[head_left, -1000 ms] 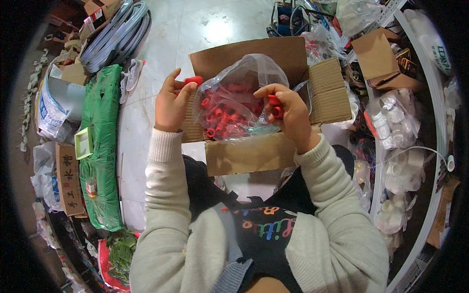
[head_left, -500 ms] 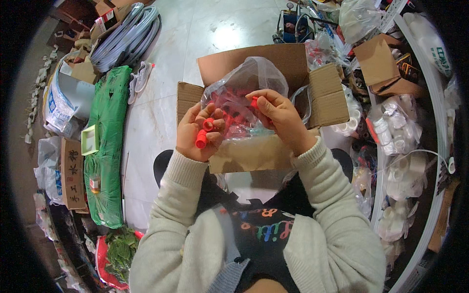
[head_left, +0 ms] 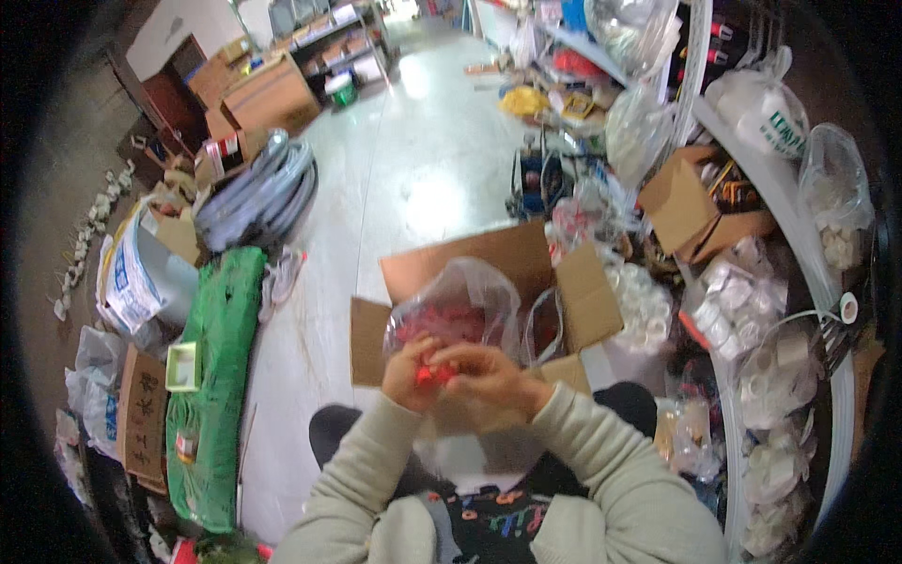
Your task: The person sits on the floor and repeatedly picks up small red plastic connectors from a plastic bag. They connect two pieces together by hand and place the assembled unit into a cardboard box. The person continues this repetitive assembly process throughout the clip.
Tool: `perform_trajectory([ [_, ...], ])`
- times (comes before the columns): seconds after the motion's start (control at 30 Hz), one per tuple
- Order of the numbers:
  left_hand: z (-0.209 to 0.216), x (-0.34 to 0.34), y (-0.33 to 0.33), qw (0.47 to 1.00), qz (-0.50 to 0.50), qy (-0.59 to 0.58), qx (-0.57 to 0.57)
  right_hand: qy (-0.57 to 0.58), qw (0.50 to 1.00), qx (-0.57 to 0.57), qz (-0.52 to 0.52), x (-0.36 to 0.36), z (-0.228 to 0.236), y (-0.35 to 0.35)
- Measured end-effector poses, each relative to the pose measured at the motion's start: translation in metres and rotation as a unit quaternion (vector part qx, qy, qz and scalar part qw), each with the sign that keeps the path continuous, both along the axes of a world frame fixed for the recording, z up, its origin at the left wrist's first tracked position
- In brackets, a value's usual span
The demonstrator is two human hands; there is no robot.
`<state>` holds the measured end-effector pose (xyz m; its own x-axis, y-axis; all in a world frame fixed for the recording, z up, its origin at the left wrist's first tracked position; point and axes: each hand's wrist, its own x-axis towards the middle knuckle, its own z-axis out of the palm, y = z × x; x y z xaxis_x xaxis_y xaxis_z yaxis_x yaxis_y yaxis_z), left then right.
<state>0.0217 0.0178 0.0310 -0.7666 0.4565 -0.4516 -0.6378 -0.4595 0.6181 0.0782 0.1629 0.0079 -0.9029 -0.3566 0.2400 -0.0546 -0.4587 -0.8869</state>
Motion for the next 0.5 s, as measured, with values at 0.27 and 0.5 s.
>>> perform_trajectory([
  [0.27,-0.058,-0.014,-0.026,0.526,-0.086,0.779,-0.330,0.233,0.950,0.152,-0.143,0.013,0.007,-0.015],
  [0.5,-0.053,-0.010,-0.013,0.998,-0.001,0.041,0.038,0.285,0.924,0.175,-0.188,0.018,0.005,-0.009],
])
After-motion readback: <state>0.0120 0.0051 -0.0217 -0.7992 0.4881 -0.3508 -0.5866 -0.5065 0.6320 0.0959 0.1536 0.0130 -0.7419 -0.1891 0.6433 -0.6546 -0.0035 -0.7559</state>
